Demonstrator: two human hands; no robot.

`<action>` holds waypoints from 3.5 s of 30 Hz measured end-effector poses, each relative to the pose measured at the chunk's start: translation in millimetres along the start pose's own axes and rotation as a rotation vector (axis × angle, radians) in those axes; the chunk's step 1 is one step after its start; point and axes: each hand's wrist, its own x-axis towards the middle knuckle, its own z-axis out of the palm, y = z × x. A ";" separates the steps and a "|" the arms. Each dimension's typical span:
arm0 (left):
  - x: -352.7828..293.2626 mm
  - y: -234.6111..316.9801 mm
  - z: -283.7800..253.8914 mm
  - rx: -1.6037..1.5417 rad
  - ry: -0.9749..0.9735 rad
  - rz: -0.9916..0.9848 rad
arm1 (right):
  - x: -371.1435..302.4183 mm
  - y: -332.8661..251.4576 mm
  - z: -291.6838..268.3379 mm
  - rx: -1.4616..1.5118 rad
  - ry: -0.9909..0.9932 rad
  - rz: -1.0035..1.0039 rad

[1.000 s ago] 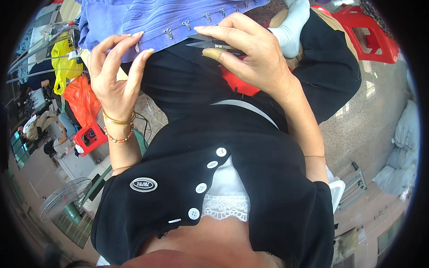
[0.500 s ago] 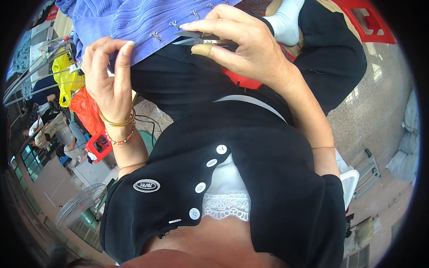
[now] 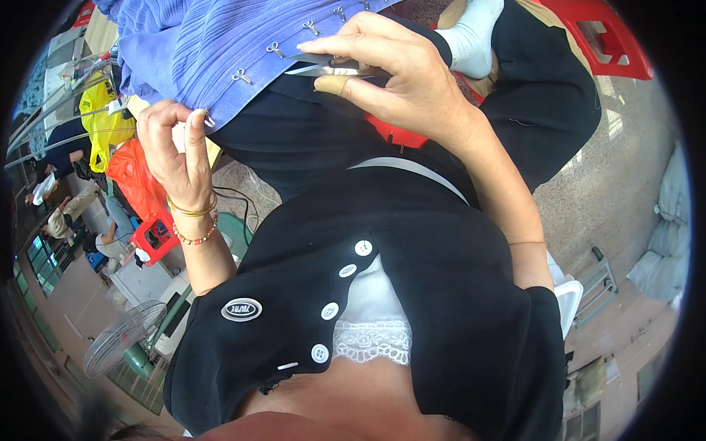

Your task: Trimming excess threads from blue fabric garment components using a thread clipper.

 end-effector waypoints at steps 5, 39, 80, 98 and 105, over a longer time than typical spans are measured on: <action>-15.7 -0.9 10.5 -0.186 0.087 -0.118 | 0.0 -0.3 4.2 0.050 -0.003 0.018; -82.0 -113.7 -14.2 -0.090 -0.256 -0.325 | -9.4 -2.1 -13.4 -0.066 -0.012 0.077; 30.4 45.0 31.5 0.142 -0.105 0.417 | -43.5 10.7 -14.6 0.144 0.152 0.225; 16.3 42.7 5.4 -0.193 0.072 0.102 | -21.0 -11.4 -15.9 0.138 0.074 0.219; 20.1 43.3 -4.9 0.215 -0.154 0.158 | -43.1 27.2 -11.3 0.376 0.331 0.333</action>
